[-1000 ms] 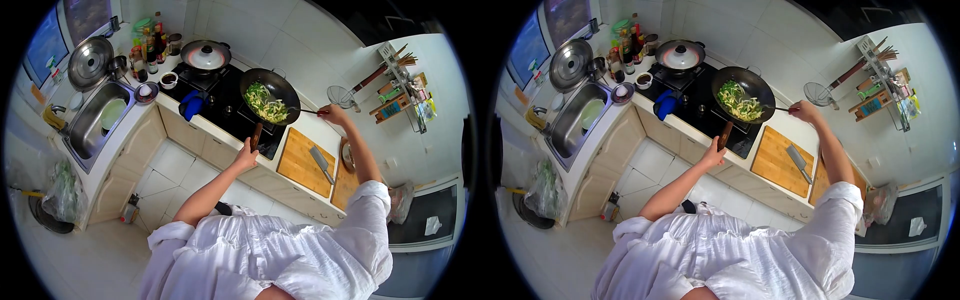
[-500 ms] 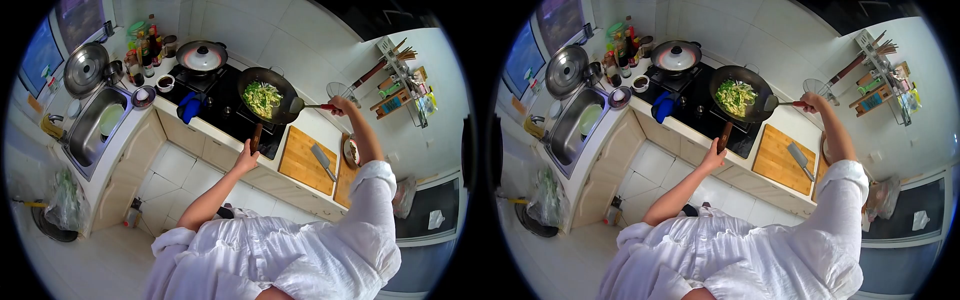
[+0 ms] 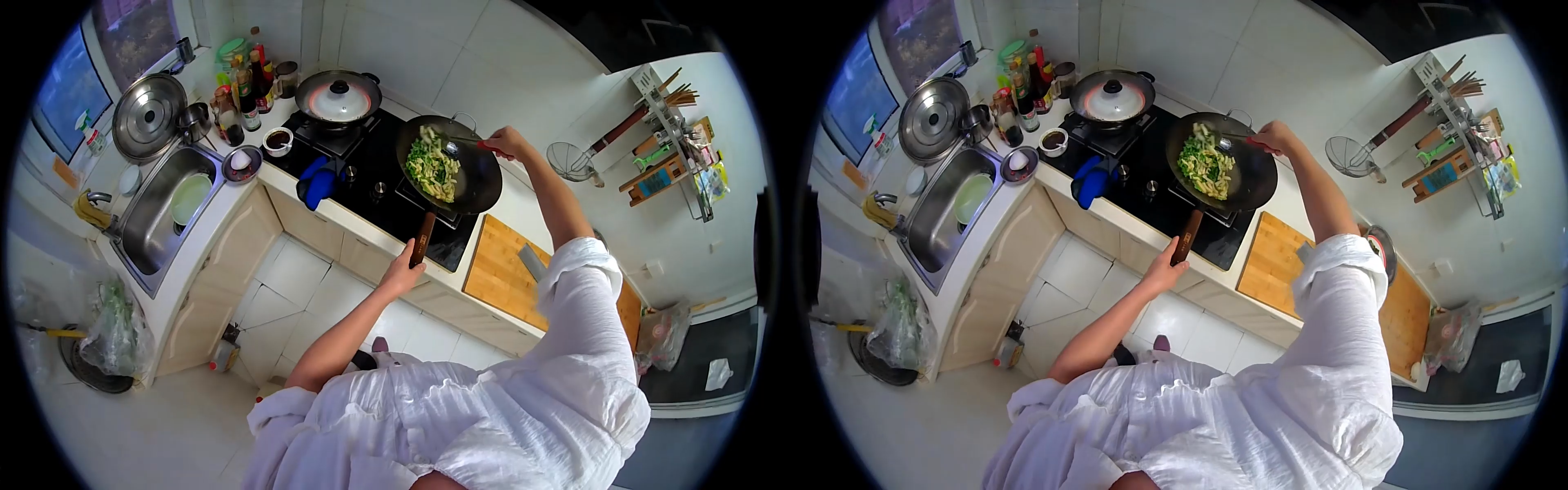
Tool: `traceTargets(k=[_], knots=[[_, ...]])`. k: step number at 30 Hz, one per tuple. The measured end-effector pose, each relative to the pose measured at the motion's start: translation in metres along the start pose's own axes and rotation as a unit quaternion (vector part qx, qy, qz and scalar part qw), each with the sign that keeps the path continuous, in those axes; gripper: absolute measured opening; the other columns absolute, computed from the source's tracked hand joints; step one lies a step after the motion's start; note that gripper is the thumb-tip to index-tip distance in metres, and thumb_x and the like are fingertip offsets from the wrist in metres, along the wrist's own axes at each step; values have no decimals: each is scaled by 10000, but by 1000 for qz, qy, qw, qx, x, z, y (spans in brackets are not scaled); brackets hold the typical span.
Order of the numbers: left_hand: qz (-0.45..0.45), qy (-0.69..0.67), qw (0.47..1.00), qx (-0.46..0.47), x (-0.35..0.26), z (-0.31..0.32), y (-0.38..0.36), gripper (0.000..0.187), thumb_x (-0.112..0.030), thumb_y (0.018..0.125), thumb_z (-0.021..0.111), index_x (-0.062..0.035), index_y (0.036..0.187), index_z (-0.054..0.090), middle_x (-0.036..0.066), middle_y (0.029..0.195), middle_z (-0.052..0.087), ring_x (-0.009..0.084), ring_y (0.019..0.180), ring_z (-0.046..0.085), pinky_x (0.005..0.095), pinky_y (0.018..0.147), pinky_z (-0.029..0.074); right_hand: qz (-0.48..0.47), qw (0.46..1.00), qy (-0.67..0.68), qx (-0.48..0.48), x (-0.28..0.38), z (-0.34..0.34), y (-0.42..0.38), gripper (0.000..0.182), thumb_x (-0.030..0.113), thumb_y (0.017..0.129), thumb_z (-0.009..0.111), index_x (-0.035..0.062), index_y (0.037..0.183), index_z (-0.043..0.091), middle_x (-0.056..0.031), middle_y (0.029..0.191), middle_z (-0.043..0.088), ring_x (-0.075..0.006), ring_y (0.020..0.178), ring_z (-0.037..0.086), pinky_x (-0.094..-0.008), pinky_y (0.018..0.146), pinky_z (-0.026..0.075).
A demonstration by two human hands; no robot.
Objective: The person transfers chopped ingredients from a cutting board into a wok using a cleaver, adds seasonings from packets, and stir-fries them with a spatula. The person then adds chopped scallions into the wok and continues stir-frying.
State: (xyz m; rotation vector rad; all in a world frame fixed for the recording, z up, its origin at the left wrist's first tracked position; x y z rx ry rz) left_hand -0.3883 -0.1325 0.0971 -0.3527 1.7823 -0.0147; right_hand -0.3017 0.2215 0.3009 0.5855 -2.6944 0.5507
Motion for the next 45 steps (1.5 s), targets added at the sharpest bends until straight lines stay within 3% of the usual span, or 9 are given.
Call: traceTargets(k=[6, 8, 10, 11, 12, 17, 32, 39, 45], knots=[[-50, -55, 996, 53, -11, 2, -7, 724, -231, 889, 585, -129, 1472, 167, 234, 1258, 519, 362, 1104, 537, 396, 909, 435, -259, 960, -98, 38, 14, 6, -72, 288, 157, 732, 690, 125, 1018, 700, -52, 893, 704, -177, 771, 649, -299, 706, 501], [-40, -50, 997, 51, -7, 6, -6, 714, -220, 900, 576, -140, 1475, 162, 209, 1260, 522, 333, 1050, 571, 388, 847, 477, -255, 955, -148, 19, 7, -6, -108, 312, 137, 718, 685, 130, 1030, 695, -64, 904, 701, -198, 785, 651, -312, 719, 501], [-60, -137, 988, 25, -11, 4, -9, 717, -186, 882, 616, -177, 1474, 211, 44, 890, 535, 112, 548, 458, 273, 485, 446, -249, 948, -199, 2, 1, -20, -143, 338, 117, 704, 680, 135, 1042, 690, -76, 915, 698, -220, 800, 654, -324, 733, 501], [-76, -115, 989, 56, -9, 7, -8, 729, -214, 899, 588, -181, 1482, 151, 126, 1158, 547, 202, 803, 591, 296, 563, 517, -227, 947, -226, -16, -4, -27, -157, 349, 114, 702, 677, 144, 1050, 687, -78, 918, 695, -241, 809, 650, -335, 733, 502], [-75, -114, 989, 61, -12, 8, -9, 729, -214, 899, 588, -181, 1482, 151, 126, 1158, 547, 202, 803, 591, 296, 563, 517, -206, 945, -253, -33, -12, -34, -165, 361, 112, 699, 673, 154, 1058, 683, -81, 922, 692, -262, 819, 647, -346, 734, 502], [-77, -152, 984, 47, -12, 9, -9, 743, -167, 896, 591, -162, 1483, 137, 44, 923, 546, 100, 515, 479, 249, 462, 421, -132, 946, -294, 11, -33, -60, -200, 293, 163, 716, 661, 188, 1006, 690, -66, 895, 690, -242, 804, 647, -349, 704, 495], [-81, -141, 985, 64, -17, 8, -12, 743, -176, 891, 597, -149, 1478, 143, 60, 1000, 541, 103, 541, 503, 256, 471, 429, -127, 975, -183, -7, -38, 42, -237, 195, 254, 872, 536, 181, 1026, 633, -109, 923, 666, -323, 853, 628, -423, 726, 504], [-74, -126, 987, 58, -21, 5, -14, 748, -182, 894, 597, -152, 1481, 134, 67, 1017, 547, 103, 541, 504, 263, 475, 432, -32, 971, -170, -165, -26, 81, -130, 252, 277, 890, 503, 156, 1071, 630, -149, 974, 663, -341, 919, 629, -455, 761, 509], [-94, -121, 986, 59, -18, 6, -17, 749, -190, 898, 592, -166, 1484, 126, 69, 1011, 548, 106, 549, 512, 263, 485, 440, -18, 968, -179, -173, -23, 77, -70, 269, 259, 864, 536, 153, 1097, 620, -160, 971, 657, -354, 918, 616, -455, 754, 497]])
Point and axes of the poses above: each hand's wrist, its own y-axis towards the middle knuckle, its own z-axis out of the palm, x = y × z, the point moved 7 cm from there along y, towards the middle knuckle
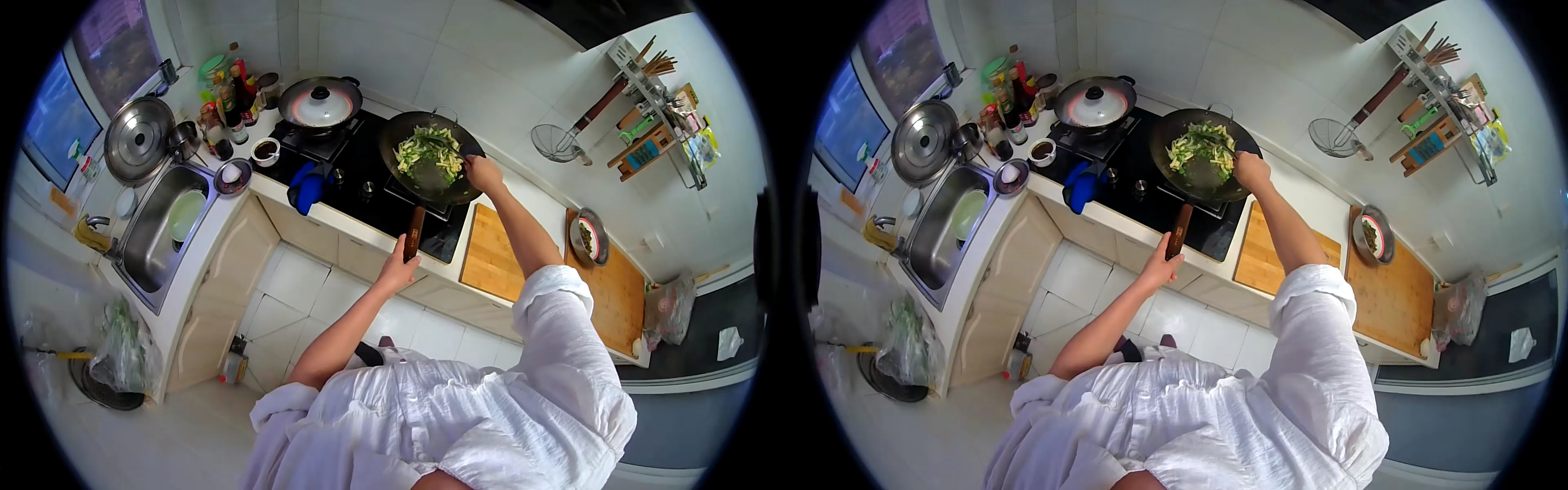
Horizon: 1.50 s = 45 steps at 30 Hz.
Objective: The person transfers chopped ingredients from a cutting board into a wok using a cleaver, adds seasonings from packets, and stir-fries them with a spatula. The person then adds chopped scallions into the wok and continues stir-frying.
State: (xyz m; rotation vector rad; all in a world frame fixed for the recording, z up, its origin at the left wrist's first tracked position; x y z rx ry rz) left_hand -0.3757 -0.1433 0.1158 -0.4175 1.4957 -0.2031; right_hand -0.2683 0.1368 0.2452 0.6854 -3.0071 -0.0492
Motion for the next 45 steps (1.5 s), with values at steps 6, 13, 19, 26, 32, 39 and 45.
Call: traceTargets(k=[6, 13, 19, 26, 32, 39, 45], knots=[[11, -3, 1000, 5, -5, 0, -3, 730, -204, 904, 562, -171, 1480, 115, 115, 1064, 566, 159, 605, 577, 319, 591, 509, -139, 989, 11, 54, -44, -22, -31, 204, 216, 843, 559, 152, 1014, 648, -127, 929, 665, -315, 878, 626, -401, 732, 492], [13, -45, 999, 4, 3, 2, 5, 724, -168, 905, 583, -156, 1478, 140, 58, 961, 533, 103, 548, 513, 252, 479, 440, -127, 973, -75, 180, -71, -134, -72, 219, 265, 795, 621, 221, 998, 689, -31, 903, 686, -243, 833, 643, -365, 694, 498], [17, -50, 999, 8, 4, 1, 7, 738, -164, 900, 592, -147, 1479, 134, 59, 959, 531, 104, 558, 515, 254, 481, 436, -118, 988, -11, 97, -55, -60, -69, 208, 267, 826, 586, 181, 995, 671, -79, 901, 676, -288, 838, 633, -396, 714, 491], [9, -46, 999, 19, 1, 5, 4, 749, -159, 901, 590, -154, 1483, 118, 59, 938, 530, 114, 560, 508, 274, 491, 434, -151, 979, 34, 135, -30, -74, -124, 206, 244, 865, 550, 145, 1011, 657, -112, 897, 670, -310, 819, 629, -403, 716, 496], [4, -15, 1000, 27, 4, 4, 6, 761, -205, 900, 582, -174, 1483, 94, 84, 979, 560, 144, 588, 551, 310, 573, 490, -35, 999, -8, 13, -8, -19, -55, 311, 260, 878, 526, 146, 1155, 608, -163, 1008, 652, -360, 913, 616, -448, 769, 500], [10, -20, 1000, 10, 7, 2, 6, 749, -223, 900, 577, -178, 1482, 108, 89, 998, 559, 146, 585, 552, 314, 573, 496, -3, 1000, -6, 1, 1, -7, 0, 299, 250, 860, 525, 152, 1129, 613, -161, 987, 655, -364, 939, 609, -456, 789, 492], [30, -43, 999, -8, -1, 0, -1, 737, -172, 898, 590, -144, 1480, 138, 48, 927, 548, 95, 549, 497, 249, 489, 434, -148, 985, -11, 89, -39, -52, -33, 226, 228, 832, 581, 169, 1035, 661, -101, 939, 676, -293, 870, 639, -396, 745, 501]])
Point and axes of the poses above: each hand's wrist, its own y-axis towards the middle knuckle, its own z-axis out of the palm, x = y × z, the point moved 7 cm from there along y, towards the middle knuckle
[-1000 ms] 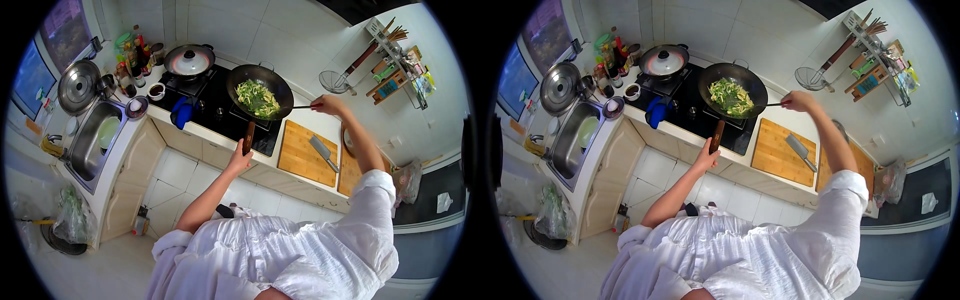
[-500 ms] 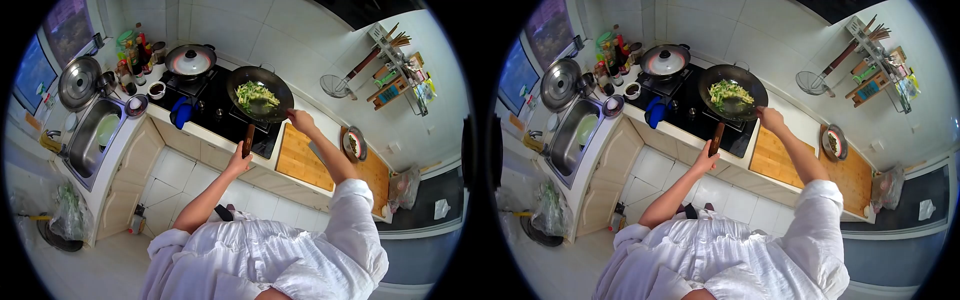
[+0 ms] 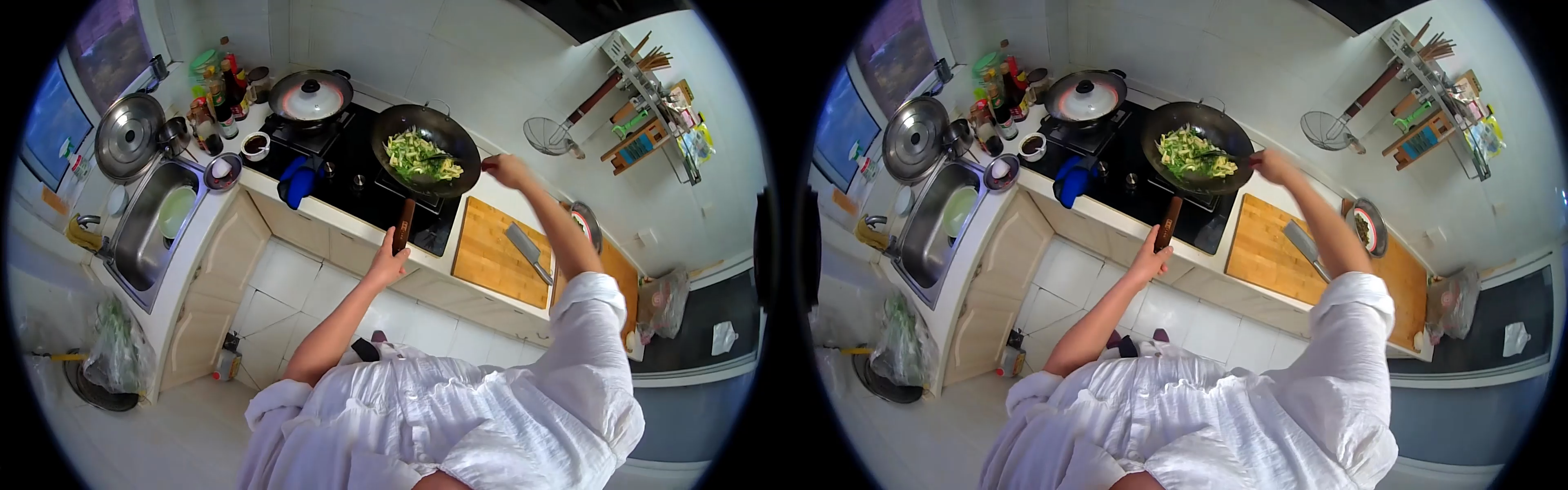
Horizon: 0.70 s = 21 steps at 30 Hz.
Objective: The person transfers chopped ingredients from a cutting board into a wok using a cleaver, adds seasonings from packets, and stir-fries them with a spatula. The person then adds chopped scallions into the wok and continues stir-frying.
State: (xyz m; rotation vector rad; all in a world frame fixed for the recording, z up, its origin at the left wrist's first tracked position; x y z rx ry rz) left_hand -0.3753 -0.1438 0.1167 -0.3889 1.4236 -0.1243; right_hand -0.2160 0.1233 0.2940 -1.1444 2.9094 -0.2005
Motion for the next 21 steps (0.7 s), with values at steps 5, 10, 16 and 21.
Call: traceTargets(k=[5, 10, 16, 21], knots=[[-9, -11, 1000, 1, 2, 1, 3, 723, -165, 900, 587, -148, 1476, 152, 37, 927, 542, 93, 556, 500, 248, 491, 437, 15, 993, -101, 55, -22, -82, -46, 215, 253, 794, 619, 203, 991, 689, -52, 891, 688, -260, 838, 647, -370, 701, 498], [-17, -10, 1000, -2, 1, 1, 3, 723, -158, 900, 587, -149, 1476, 150, 36, 926, 541, 93, 566, 501, 247, 496, 435, 30, 981, -161, 101, 2, -64, -40, 231, 279, 806, 607, 235, 1019, 684, -27, 951, 684, -244, 904, 642, -373, 730, 511], [-9, 5, 1000, -8, -1, 0, 3, 735, -193, 895, 602, -146, 1475, 153, 38, 938, 547, 96, 572, 501, 248, 496, 432, 204, 972, 114, 40, -44, -37, -11, 254, 211, 852, 516, 52, 986, 662, -104, 629, 615, -204, 511, 584, -343, 440, 468], [-30, -2, 1000, 3, 5, -1, 9, 721, -314, 876, 606, -137, 1459, 219, 122, 1086, 583, 197, 739, 608, 319, 659, 506, 309, 924, 172, 144, -103, -44, 0, 240, 199, 880, 481, 15, 825, 624, -86, 581, 577, -104, 377, 423, -252, 314, 307]])
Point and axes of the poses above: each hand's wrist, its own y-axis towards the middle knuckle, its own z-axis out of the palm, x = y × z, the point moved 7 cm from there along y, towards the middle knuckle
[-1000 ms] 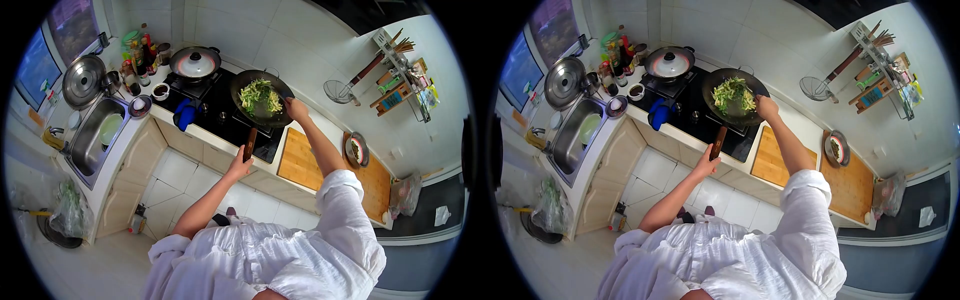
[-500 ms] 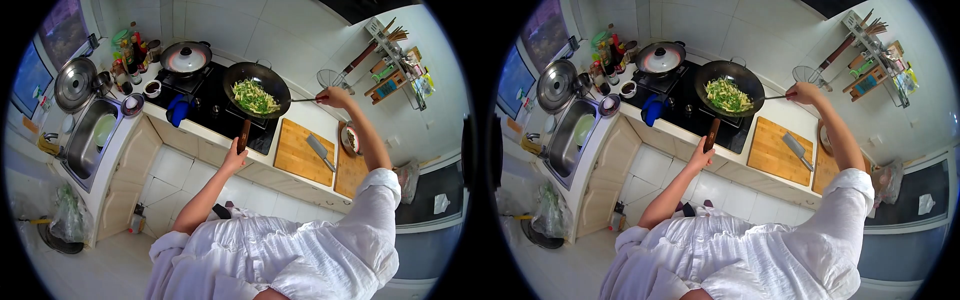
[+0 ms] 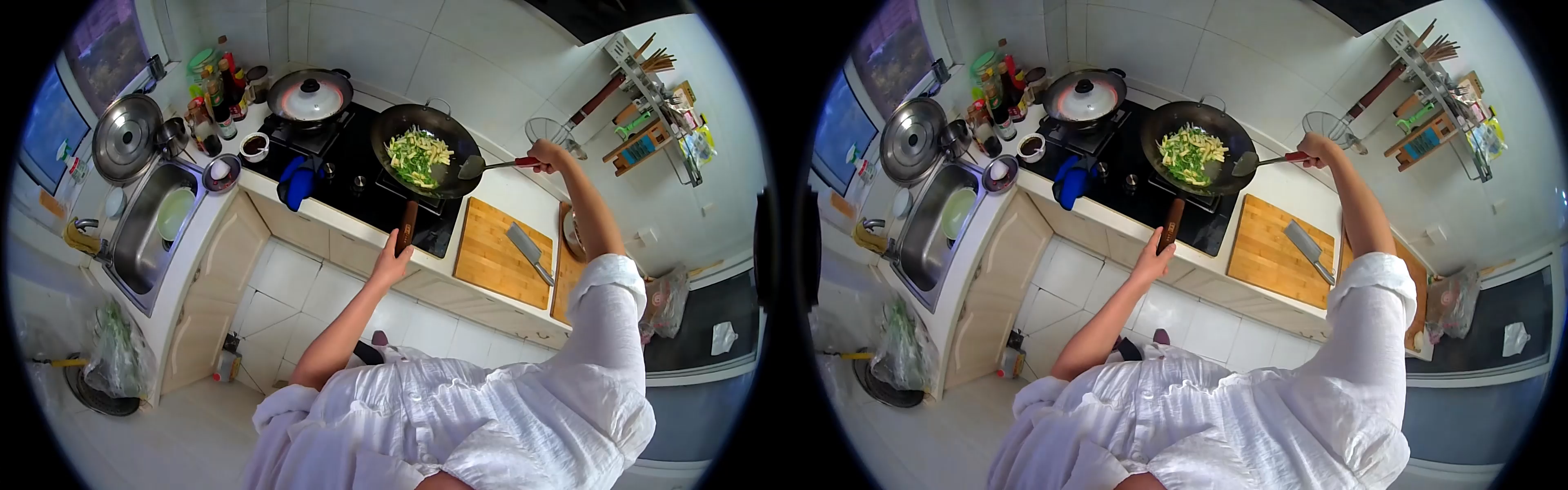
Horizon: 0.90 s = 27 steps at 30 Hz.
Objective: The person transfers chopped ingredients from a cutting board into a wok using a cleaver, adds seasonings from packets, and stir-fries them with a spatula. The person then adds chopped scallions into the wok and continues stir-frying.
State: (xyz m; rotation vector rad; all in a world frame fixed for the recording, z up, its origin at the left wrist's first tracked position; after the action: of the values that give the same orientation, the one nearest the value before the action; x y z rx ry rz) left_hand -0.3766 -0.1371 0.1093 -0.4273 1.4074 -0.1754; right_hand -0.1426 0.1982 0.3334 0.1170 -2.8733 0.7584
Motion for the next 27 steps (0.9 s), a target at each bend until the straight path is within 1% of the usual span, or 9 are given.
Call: traceTargets(k=[2, 5, 9, 12, 14, 17, 20, 24, 27], knots=[[26, 24, 999, -16, 13, -3, 12, 717, -320, 875, 607, -132, 1457, 233, 140, 1132, 578, 229, 857, 602, 333, 745, 490, 79, 987, 140, 14, -9, 8, 20, 214, 123, 858, 478, -20, 788, 621, -125, 589, 575, -134, 394, 453, -279, 321, 302], [73, 17, 997, -36, 17, -5, 20, 706, -235, 882, 630, -136, 1466, 246, -2, 777, 531, 77, 548, 411, 244, 465, 375, 86, 970, 225, 14, 5, 32, 71, 221, 124, 859, 481, -19, 758, 615, -118, 569, 565, -124, 373, 427, -264, 316, 280], [73, 53, 995, -39, 10, -8, 16, 695, -220, 876, 636, -123, 1457, 268, -7, 770, 510, 76, 550, 402, 240, 463, 373, -23, 977, 200, -65, 75, 38, 83, 261, 175, 832, 576, 26, 617, 586, -87, 526, 541, -140, 341, 421, -303, 310, 280], [70, 62, 995, -34, 11, -8, 13, 697, -216, 877, 633, -122, 1459, 262, 0, 782, 526, 78, 538, 406, 240, 458, 377, -123, 987, 83, -53, 126, 38, 58, 226, 218, 797, 647, 19, 691, 651, -101, 600, 603, -183, 450, 540, -360, 397, 398], [67, 57, 996, -30, 6, -7, 11, 695, -216, 880, 627, -124, 1460, 256, 10, 795, 540, 78, 525, 414, 241, 453, 381, -316, 943, 10, -106, 164, 37, 12, 207, 240, 777, 675, 55, 864, 709, -115, 740, 672, -212, 647, 625, -358, 585, 485], [28, 3, 1000, -10, -8, -5, -1, 693, -222, 887, 617, -127, 1463, 244, 24, 811, 558, 78, 503, 421, 240, 444, 382, -432, 894, -95, -66, 158, 52, 13, 284, 174, 784, 661, 119, 1062, 684, -99, 914, 687, -240, 794, 636, -335, 664, 502], [15, -7, 1000, 0, -7, -3, -2, 699, -224, 891, 606, -131, 1469, 224, 24, 815, 560, 76, 497, 412, 237, 441, 377, -471, 867, -156, -56, 123, 48, -29, 292, 169, 744, 672, 146, 1035, 692, -111, 911, 689, -260, 808, 640, -352, 732, 490], [9, 5, 1000, -2, -9, -1, -5, 700, -236, 894, 597, -140, 1471, 214, 25, 824, 569, 73, 503, 415, 239, 446, 381, -456, 846, -244, -132, 79, 17, -92, 337, 142, 722, 675, 147, 1059, 677, -100, 908, 688, -262, 814, 640, -355, 727, 493], [12, 21, 1000, -10, -10, 0, -5, 705, -247, 893, 594, -139, 1472, 207, 28, 832, 576, 70, 509, 422, 232, 450, 386, -391, 892, -208, -92, 49, -8, -104, 296, 134, 718, 673, 122, 1014, 689, -90, 884, 690, -243, 801, 644, -344, 712, 494]])
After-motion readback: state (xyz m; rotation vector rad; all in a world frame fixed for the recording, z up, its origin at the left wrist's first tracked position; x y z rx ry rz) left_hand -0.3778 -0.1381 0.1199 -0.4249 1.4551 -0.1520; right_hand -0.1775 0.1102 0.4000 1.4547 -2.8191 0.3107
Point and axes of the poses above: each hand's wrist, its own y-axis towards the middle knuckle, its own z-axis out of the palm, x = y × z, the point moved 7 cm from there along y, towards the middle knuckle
